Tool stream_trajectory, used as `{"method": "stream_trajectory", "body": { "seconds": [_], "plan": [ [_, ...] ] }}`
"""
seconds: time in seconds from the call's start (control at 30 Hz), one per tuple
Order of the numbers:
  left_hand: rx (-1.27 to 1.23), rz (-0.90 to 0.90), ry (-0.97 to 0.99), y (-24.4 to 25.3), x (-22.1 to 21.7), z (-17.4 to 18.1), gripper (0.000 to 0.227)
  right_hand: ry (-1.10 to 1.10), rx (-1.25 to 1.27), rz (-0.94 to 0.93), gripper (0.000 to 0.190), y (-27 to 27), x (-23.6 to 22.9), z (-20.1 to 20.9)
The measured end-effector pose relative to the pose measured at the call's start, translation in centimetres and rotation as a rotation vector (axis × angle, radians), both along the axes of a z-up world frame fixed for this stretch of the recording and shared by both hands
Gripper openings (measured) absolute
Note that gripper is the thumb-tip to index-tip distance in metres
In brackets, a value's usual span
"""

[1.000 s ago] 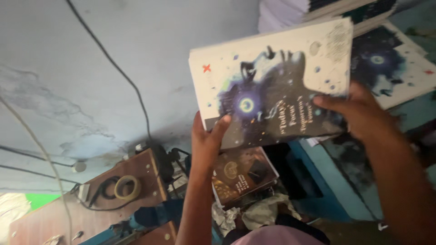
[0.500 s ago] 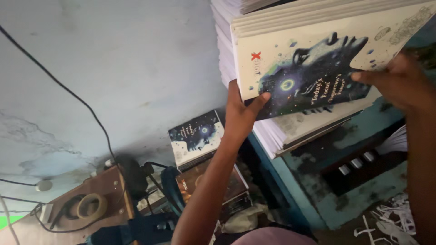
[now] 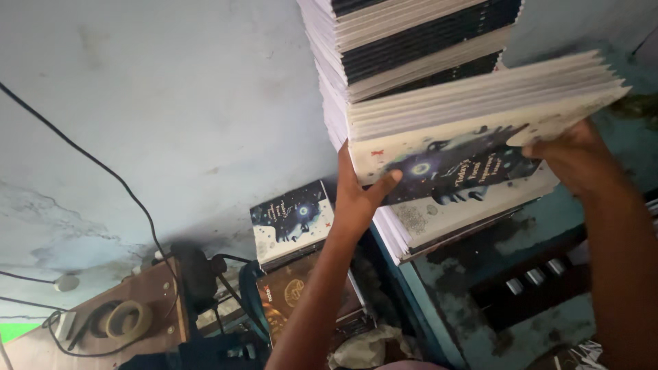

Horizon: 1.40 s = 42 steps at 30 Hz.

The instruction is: The person repeatedly picks up stacks of notebooks from a lower pile and places them onto a higher stack on a workbench. The notebooks have two different cover designs, one with a space theme and one with a brown design. The person handles the stacks by hand, aligning them as they build the pile.

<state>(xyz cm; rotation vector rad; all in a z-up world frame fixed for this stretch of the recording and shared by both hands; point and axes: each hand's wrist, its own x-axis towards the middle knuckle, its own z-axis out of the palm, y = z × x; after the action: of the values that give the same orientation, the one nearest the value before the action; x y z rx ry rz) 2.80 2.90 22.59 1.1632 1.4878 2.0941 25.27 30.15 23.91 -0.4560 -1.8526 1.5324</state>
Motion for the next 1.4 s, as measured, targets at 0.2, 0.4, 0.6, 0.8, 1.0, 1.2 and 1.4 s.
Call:
{"method": "stream_trajectory", "body": {
  "seconds": [0.2,0.4,0.6,0.8,1.0,1.2,1.4],
  "plan": [
    [-0.039,0.024,-0.01,0.5,-0.2,0.8,0.08,-0.022,-0.114,-0.094,0.082,0.6,-0.4,-0.8],
    [-0.056,-0.029,-0.071,0.4,-0.8,0.3,0.062,0.005,-0.114,-0.133,0.066,1.8,-1.1,-2.1],
    [-0.137,-0.063,-0.094,-0.2,-1.4,0.2,0.055,0.055,-0.142,-0.054,0.066,2.7,-0.6,-2.8],
    [-0.111,-0.079,-0.042,-0.5,-2.9,-0.4,0.05,-0.078,-0.205,-0.07,0.066,2.2,0.4,-2.2],
    [-0.158,-0.133,-0.029,-1.8,-4.5,-0.5,0.049,-0.104,-0.157,-0.023,0.058,3.0,0.6,-2.3],
    [-0.271,-0.068,0.034,-2.5,-4.7,0.0,0.048,-0.11,-0.122,-0.001,0.05,3.6,1.0,-2.6],
    [-0.217,-0.082,0.019,-2.6,-4.4,-0.3,0.047,-0.257,-0.071,-0.155,0.047,2.7,1.1,-2.0]
  ]
}}
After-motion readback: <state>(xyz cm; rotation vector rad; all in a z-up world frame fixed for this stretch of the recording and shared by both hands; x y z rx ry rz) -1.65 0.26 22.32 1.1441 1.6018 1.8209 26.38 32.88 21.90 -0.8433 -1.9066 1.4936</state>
